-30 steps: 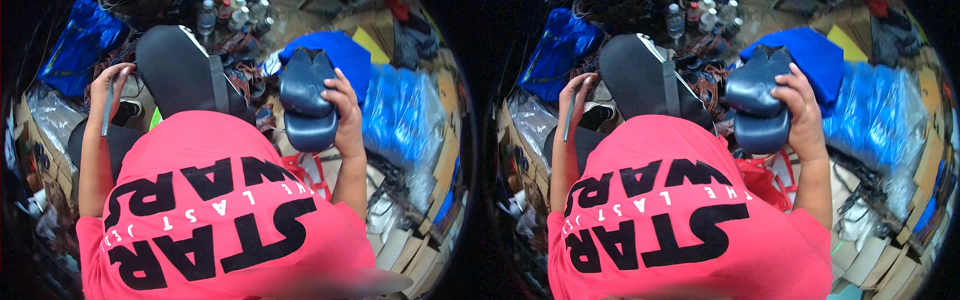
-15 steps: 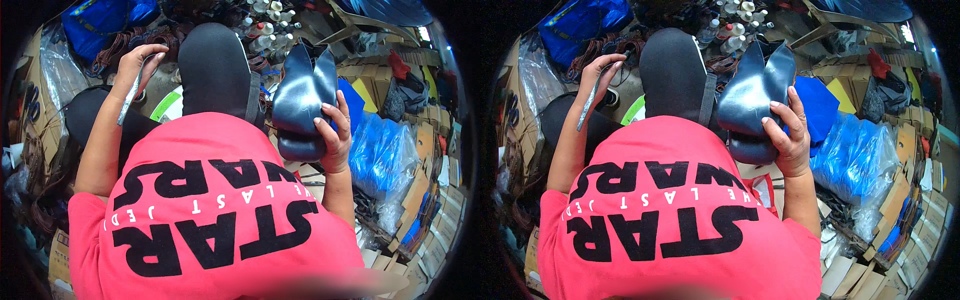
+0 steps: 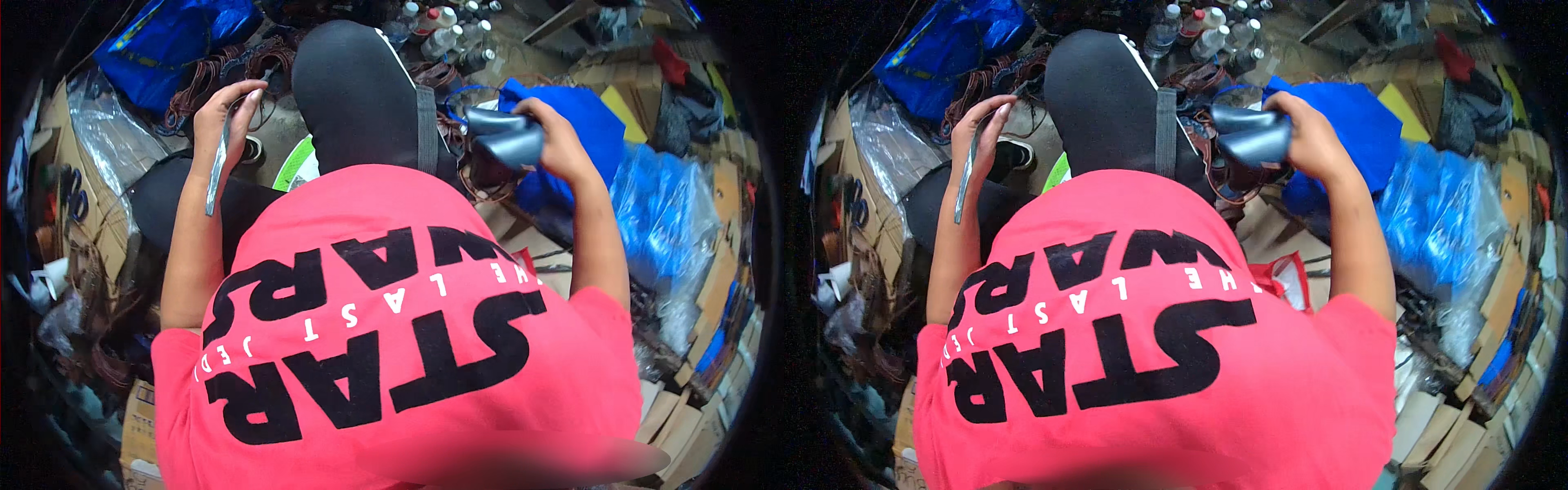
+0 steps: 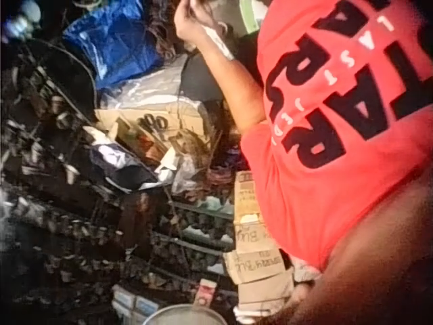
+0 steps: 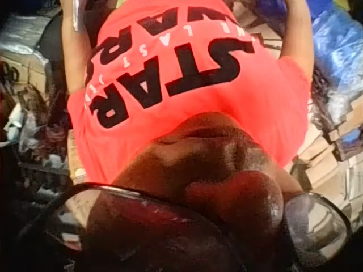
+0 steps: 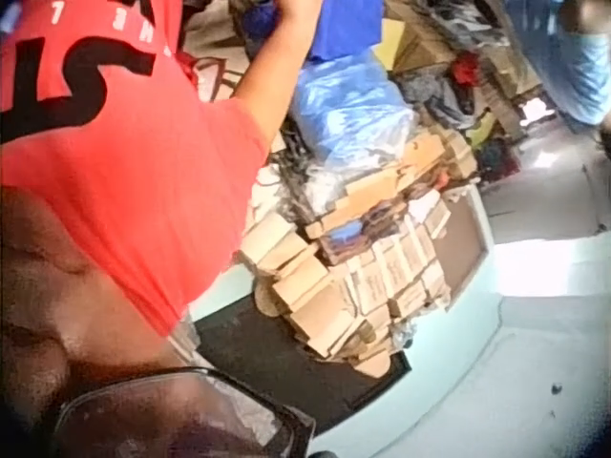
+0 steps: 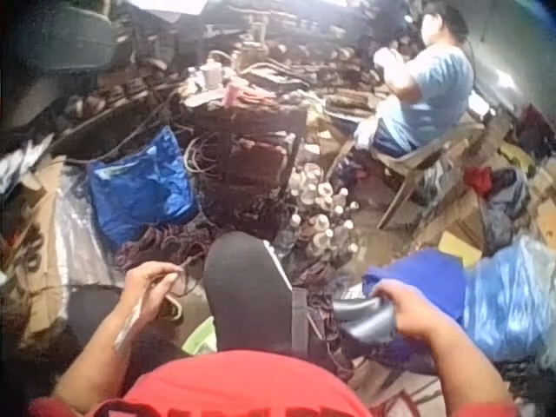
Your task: The recorder is assembling components of leather boat shoes, fitting liners into the uppers and organizing the pieces.
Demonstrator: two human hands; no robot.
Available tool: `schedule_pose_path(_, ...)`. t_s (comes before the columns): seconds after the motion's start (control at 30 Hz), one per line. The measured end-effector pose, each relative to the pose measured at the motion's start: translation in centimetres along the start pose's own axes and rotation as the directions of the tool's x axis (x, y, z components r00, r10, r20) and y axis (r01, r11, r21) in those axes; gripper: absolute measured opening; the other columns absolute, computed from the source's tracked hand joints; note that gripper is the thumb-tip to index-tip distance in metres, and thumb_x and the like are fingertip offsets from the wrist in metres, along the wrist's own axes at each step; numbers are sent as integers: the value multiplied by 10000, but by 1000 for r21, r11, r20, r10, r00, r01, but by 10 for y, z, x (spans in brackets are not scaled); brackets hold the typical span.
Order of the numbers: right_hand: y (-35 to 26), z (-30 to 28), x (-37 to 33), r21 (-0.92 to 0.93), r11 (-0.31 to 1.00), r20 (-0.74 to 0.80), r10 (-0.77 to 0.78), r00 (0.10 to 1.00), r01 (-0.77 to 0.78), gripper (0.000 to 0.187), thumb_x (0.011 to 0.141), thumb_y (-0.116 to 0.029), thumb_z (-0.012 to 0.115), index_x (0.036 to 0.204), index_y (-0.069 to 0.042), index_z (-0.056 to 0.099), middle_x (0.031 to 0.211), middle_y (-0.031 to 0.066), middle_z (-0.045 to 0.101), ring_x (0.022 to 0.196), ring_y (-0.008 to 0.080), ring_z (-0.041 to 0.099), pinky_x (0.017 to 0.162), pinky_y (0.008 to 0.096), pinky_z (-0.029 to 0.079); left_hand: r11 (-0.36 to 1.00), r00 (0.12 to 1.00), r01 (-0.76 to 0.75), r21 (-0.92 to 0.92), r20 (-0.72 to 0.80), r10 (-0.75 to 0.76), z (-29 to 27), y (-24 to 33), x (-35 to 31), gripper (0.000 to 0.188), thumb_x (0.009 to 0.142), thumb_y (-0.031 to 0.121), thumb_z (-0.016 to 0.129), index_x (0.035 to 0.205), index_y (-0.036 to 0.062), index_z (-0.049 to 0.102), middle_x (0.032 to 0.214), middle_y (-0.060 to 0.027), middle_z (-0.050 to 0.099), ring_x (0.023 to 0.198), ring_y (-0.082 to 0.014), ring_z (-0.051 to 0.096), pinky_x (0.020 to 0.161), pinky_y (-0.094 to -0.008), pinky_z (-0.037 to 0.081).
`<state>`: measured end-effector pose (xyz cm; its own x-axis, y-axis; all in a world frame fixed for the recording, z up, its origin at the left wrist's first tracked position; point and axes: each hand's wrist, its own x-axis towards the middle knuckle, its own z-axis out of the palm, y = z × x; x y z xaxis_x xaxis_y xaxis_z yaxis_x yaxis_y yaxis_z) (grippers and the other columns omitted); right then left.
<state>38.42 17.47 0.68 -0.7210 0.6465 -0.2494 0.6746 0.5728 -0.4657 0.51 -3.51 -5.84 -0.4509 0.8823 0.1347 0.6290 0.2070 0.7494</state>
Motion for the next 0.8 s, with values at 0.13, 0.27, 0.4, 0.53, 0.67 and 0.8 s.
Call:
schedule_pose_path(0.13,61,70,32,-87,993,284,103,953,-81,543,541,-54,657,1070,-114,554,985,183,586,929,333,569,767,377,462,997,997,73,-15,37,-73,0,-5,1,162,843,161,578,943,69,667,892,-89,653,844,-152,610,761,-249,445)
schedule_pose_path(0.27,83,102,30,81,991,-111,-95,989,104,495,680,-121,678,1151,-77,532,1075,166,561,995,291,547,867,331,436,989,986,149,-16,83,-147,0,9,6,168,860,160,571,952,57,665,850,-40,641,805,-90,566,746,-225,432)
schedule_pose_path(0.4,102,89,-24,331,913,223,170,960,-239,276,758,-136,634,1000,-8,605,905,80,650,836,141,593,781,282,466,987,978,154,34,134,-157,-11,2,7,177,873,147,561,975,40,657,895,-33,637,795,-88,552,728,-221,431)
schedule_pose_path(0.53,167,132,-110,188,733,536,482,693,-654,155,735,-93,615,864,-11,643,735,62,637,685,117,586,652,255,475,974,959,227,-21,177,-220,-15,8,22,210,885,168,558,1018,28,642,953,-52,638,837,-108,566,776,-223,427)
schedule_pose_path(0.67,190,197,-153,73,658,605,568,558,-749,269,670,-153,661,933,-92,648,801,93,650,682,174,618,630,318,495,967,957,232,104,152,-246,-14,26,38,230,887,192,559,1028,31,642,946,-56,638,851,-114,570,785,-236,429)
schedule_pose_path(0.8,143,223,-135,-190,925,30,340,940,-328,713,670,-46,635,1302,-253,378,1351,91,382,1129,276,481,963,363,403,959,962,203,198,142,-233,-11,34,41,246,888,215,557,1030,34,644,930,-55,638,832,-122,570,780,-247,430)
